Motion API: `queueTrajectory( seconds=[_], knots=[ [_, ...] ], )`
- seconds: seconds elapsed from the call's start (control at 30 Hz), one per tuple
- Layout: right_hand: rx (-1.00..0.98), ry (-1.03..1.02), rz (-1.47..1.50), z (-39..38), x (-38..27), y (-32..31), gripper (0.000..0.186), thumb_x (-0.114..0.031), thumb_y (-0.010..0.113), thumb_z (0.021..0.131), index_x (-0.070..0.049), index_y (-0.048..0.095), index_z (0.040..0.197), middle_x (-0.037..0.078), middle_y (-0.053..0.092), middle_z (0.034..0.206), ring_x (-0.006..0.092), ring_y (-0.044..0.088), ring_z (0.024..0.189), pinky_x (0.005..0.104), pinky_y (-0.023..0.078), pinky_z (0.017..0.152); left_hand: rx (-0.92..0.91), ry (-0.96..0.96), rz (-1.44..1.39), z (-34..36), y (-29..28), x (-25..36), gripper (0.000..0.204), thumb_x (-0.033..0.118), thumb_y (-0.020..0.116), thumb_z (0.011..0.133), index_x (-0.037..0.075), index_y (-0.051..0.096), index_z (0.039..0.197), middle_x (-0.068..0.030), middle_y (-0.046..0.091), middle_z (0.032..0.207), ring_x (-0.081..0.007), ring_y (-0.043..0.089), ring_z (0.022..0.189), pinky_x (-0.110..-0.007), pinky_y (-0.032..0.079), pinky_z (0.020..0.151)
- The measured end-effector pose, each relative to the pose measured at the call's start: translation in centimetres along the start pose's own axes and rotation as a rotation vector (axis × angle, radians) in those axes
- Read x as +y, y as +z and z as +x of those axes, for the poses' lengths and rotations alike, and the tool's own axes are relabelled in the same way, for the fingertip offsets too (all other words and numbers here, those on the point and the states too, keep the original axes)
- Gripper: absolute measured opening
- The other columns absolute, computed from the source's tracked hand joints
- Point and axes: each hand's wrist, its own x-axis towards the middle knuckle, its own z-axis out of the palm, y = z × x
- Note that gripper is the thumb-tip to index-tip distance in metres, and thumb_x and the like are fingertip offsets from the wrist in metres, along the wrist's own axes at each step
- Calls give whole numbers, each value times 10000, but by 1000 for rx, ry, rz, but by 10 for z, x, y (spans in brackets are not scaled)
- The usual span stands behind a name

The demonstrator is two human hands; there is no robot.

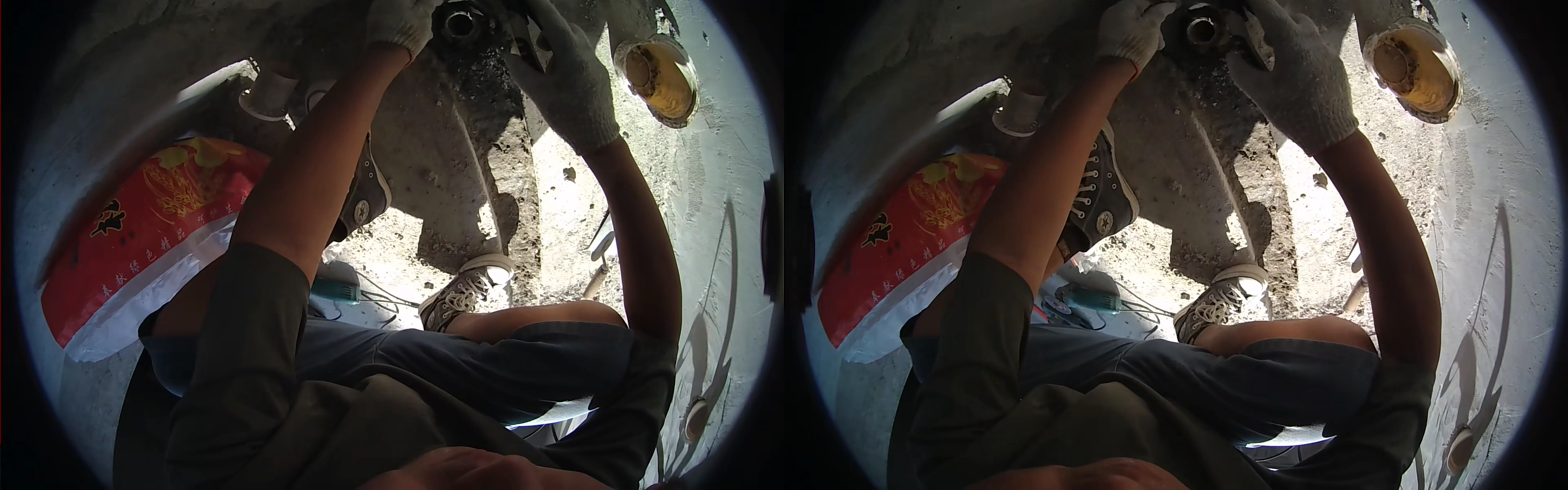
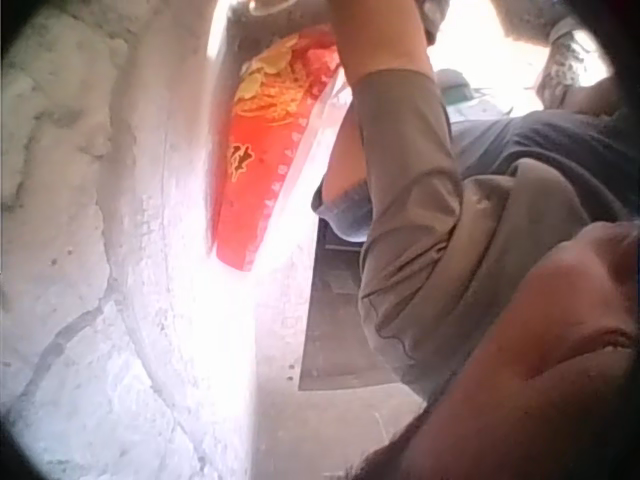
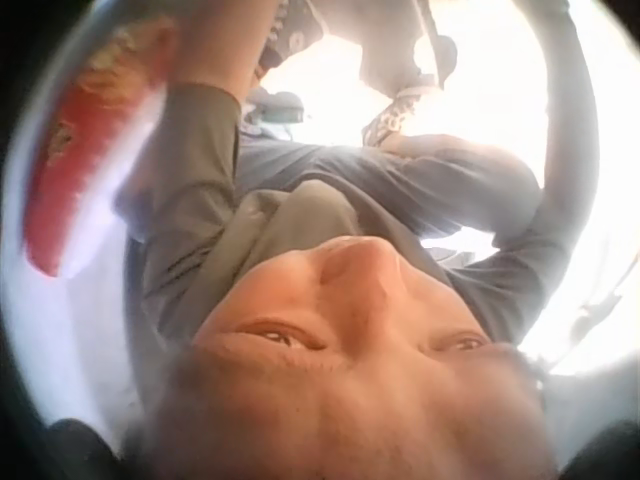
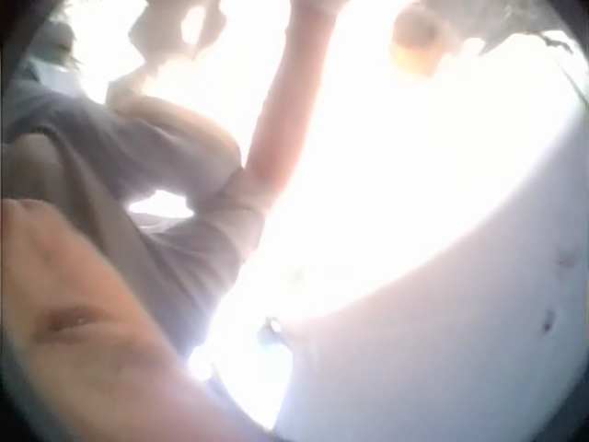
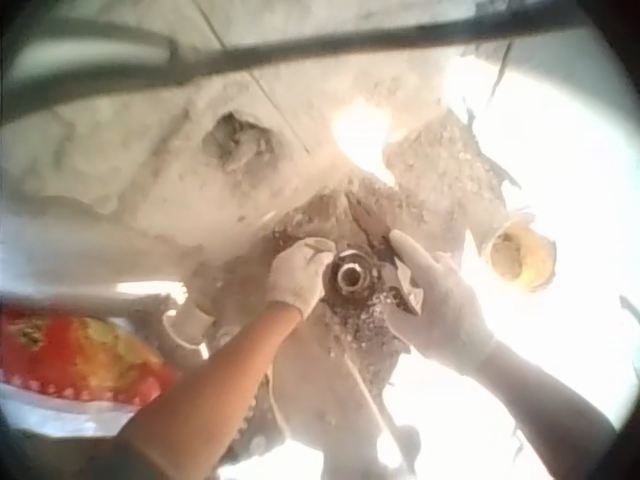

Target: The person places a respirator mask onto a wall fixture, sits down beside a floor drain, and cleans around the drain pipe opening using pliers, a knife, and by hand.

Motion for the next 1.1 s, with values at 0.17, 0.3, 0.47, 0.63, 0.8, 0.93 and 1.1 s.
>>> queueTrajectory(
  seconds=[0.17,0.3,0.47,0.63,0.8,0.93,1.1],
  knots=[
    [-22,7,21,2,-4,1,736,-150,744,782,-80,469,1461,191,634,1137,309,627,1006,401,518,887,-39,7,47,5,-5,-1,234,228,607,888,58,730,990,-138,733,989,-280,699,970,-371,527,878],
    [-79,-11,-38,8,-8,-2,727,-165,726,796,-89,461,1469,192,632,1112,329,627,1024,413,517,889,-62,32,19,5,-7,-4,237,247,602,904,63,725,989,-136,730,978,-290,699,948,-373,531,864],
    [-209,-147,-161,30,-8,-15,659,-166,676,822,-100,471,1445,201,629,1092,355,628,1019,435,519,869,-123,0,-26,7,4,6,258,284,609,912,70,721,1003,-139,725,973,-311,693,935,-384,531,842],
    [-119,-359,-145,50,-37,-5,417,-135,623,836,-121,546,1246,173,622,992,355,637,942,460,514,795,-39,128,35,3,-6,-15,267,298,603,918,66,714,986,-144,721,974,-331,686,935,-402,527,828],
    [-337,-328,-254,60,-39,-16,449,-131,623,834,-132,535,1274,166,617,974,346,633,951,457,515,801,-146,361,727,22,9,-47,274,308,581,927,78,719,982,-145,721,976,-322,689,945,-401,528,839],
    [-126,-375,-32,51,-45,-7,483,-115,620,832,-159,529,1304,176,605,964,346,628,957,464,517,806,-33,122,29,-2,-1,-13,271,301,559,935,77,712,943,-146,712,964,-334,682,929,-438,523,820],
    [-295,-243,-247,57,-51,-11,547,-95,649,808,-145,510,1335,180,623,1000,353,624,986,455,520,827,30,304,445,13,5,-45,255,306,589,928,87,717,952,-153,712,962,-331,684,930,-417,529,829]
  ],
)
